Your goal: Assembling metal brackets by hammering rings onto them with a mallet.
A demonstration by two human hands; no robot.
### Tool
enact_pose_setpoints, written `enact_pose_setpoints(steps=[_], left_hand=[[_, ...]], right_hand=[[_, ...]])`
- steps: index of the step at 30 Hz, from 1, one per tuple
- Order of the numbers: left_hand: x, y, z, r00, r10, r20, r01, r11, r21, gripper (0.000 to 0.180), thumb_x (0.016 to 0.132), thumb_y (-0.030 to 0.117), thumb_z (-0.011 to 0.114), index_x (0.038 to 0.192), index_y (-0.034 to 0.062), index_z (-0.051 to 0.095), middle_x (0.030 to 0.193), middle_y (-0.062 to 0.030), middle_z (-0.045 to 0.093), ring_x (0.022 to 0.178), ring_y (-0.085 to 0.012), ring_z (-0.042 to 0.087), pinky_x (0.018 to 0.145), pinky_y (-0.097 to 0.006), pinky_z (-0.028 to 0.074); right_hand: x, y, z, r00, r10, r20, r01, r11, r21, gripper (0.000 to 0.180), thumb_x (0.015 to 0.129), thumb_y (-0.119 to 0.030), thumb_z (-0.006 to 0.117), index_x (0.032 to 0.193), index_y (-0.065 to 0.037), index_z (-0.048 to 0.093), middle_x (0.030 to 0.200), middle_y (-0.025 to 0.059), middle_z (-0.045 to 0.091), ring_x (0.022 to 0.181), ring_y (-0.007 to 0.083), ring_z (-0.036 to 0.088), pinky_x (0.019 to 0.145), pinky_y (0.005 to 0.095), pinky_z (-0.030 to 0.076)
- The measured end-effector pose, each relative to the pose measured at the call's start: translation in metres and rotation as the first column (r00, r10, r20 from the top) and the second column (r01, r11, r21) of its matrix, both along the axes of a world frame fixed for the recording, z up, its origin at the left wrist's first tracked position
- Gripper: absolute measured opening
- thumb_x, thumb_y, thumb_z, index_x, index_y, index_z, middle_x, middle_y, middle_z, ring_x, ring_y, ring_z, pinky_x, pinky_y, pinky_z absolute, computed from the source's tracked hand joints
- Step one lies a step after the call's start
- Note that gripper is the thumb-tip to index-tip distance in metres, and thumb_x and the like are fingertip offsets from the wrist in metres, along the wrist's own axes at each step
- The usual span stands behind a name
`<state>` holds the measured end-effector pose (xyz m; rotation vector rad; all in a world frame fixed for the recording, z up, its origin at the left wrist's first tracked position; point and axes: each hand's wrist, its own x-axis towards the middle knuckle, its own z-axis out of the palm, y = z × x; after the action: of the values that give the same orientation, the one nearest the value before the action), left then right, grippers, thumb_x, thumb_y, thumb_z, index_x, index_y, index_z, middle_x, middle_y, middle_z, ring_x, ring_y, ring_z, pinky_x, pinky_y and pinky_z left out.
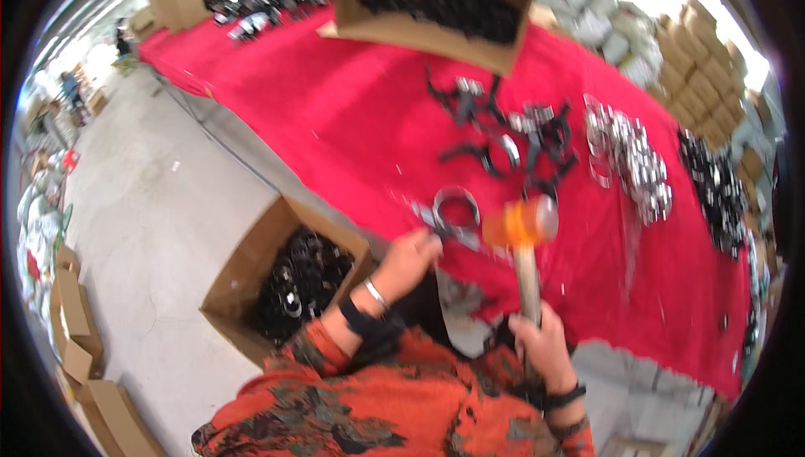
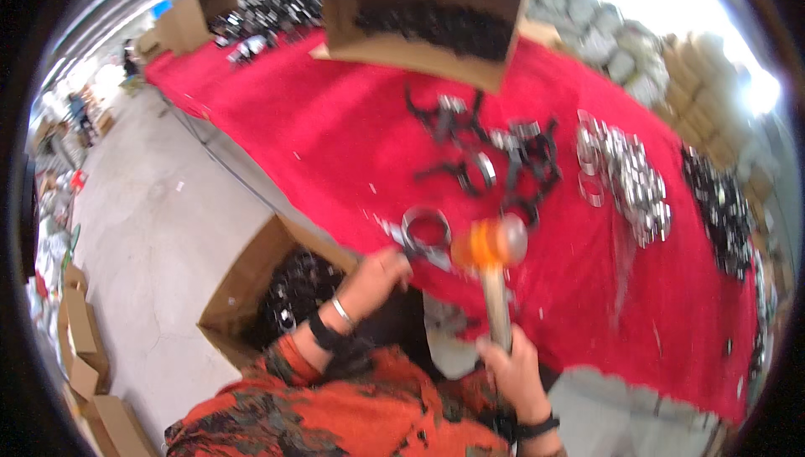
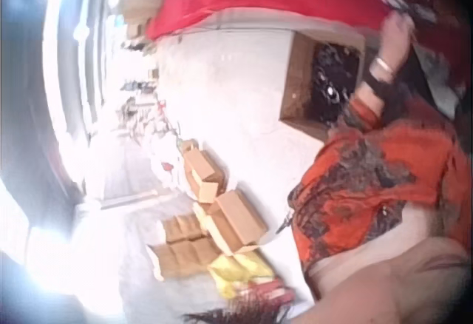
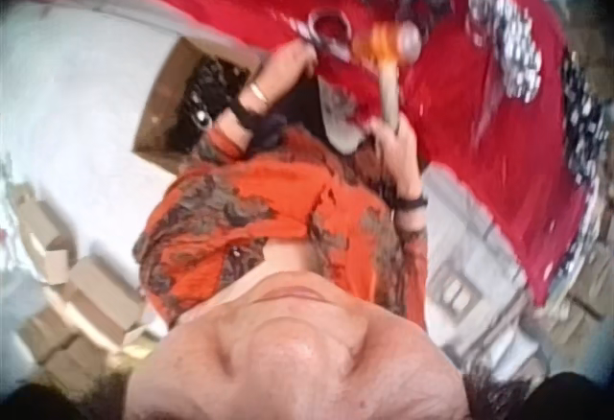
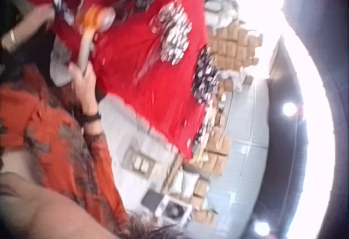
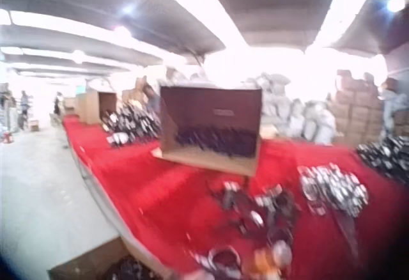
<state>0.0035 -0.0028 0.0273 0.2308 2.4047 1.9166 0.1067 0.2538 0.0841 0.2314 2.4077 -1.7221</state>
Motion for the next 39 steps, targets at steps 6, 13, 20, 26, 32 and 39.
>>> enact_pose_setpoints(steps=[6,13,20,26,32,39], left_hand=[[-0.002,-0.004,0.029,0.619,-0.052,-0.784,-0.317,0.897,-0.309,0.018,0.078,0.015,0.066,0.081,0.0005,0.056,0.081,-0.0132,0.054,0.085,-0.0345,0.053,0.083,-0.044,0.040],[0.001,-0.001,0.039,0.542,-0.163,-0.825,-0.371,0.834,-0.409,0.019,0.073,0.013,0.069,0.083,0.0030,0.057,0.088,-0.0086,0.059,0.095,-0.0281,0.056,0.094,-0.046,0.037],[0.004,0.010,0.037,0.569,-0.180,-0.803,-0.344,0.834,-0.431,0.019,0.072,0.012,0.070,0.083,0.0030,0.058,0.088,-0.0084,0.061,0.097,-0.0285,0.057,0.093,-0.047,0.037],[0.005,0.003,0.028,0.596,-0.160,-0.786,-0.334,0.842,-0.425,0.017,0.074,0.013,0.068,0.084,0.0034,0.059,0.090,-0.0087,0.061,0.095,-0.0288,0.057,0.093,-0.047,0.038],[0.004,0.001,-0.007,0.977,-0.050,-0.206,0.053,0.999,0.012,0.022,0.094,0.020,0.053,0.084,0.0011,0.057,0.073,-0.0079,0.058,0.072,-0.0217,0.057,0.074,-0.032,0.045],[0.000,0.002,-0.023,0.996,-0.088,0.031,0.071,0.934,0.351,0.031,0.100,0.027,0.042,0.085,0.0026,0.055,0.071,-0.0036,0.056,0.068,-0.0127,0.054,0.067,-0.027,0.045]], right_hand=[[0.011,0.011,-0.020,0.986,-0.118,0.118,0.150,0.936,-0.319,0.022,0.088,-0.021,0.062,0.089,-0.004,0.049,0.063,0.0005,0.051,0.048,0.0082,0.049,0.042,0.0239,0.040],[0.015,0.017,-0.033,0.986,-0.084,0.144,0.135,0.911,-0.391,0.019,0.088,-0.019,0.064,0.092,-0.005,0.051,0.065,-0.0011,0.050,0.050,0.0069,0.049,0.044,0.0227,0.041],[0.015,0.021,-0.037,0.991,-0.069,0.117,0.102,0.946,-0.309,0.020,0.087,-0.018,0.066,0.093,-0.004,0.053,0.066,-0.0027,0.050,0.051,0.0055,0.048,0.047,0.0221,0.041],[0.012,0.021,-0.035,0.991,-0.060,0.120,0.093,0.953,-0.290,0.020,0.086,-0.017,0.066,0.096,-0.003,0.054,0.066,-0.0025,0.050,0.052,0.0056,0.048,0.047,0.0224,0.041],[0.013,0.016,0.008,0.988,-0.047,0.150,0.085,0.961,-0.262,0.028,0.086,-0.016,0.066,0.104,0.000,0.052,0.065,-0.0013,0.050,0.052,0.0054,0.047,0.046,0.0221,0.040],[-0.032,-0.023,0.053,0.991,-0.027,-0.129,-0.005,0.969,-0.246,0.027,0.086,-0.015,0.065,0.105,-0.001,0.051,0.065,-0.0014,0.050,0.051,0.0051,0.046,0.045,0.0216,0.038]])
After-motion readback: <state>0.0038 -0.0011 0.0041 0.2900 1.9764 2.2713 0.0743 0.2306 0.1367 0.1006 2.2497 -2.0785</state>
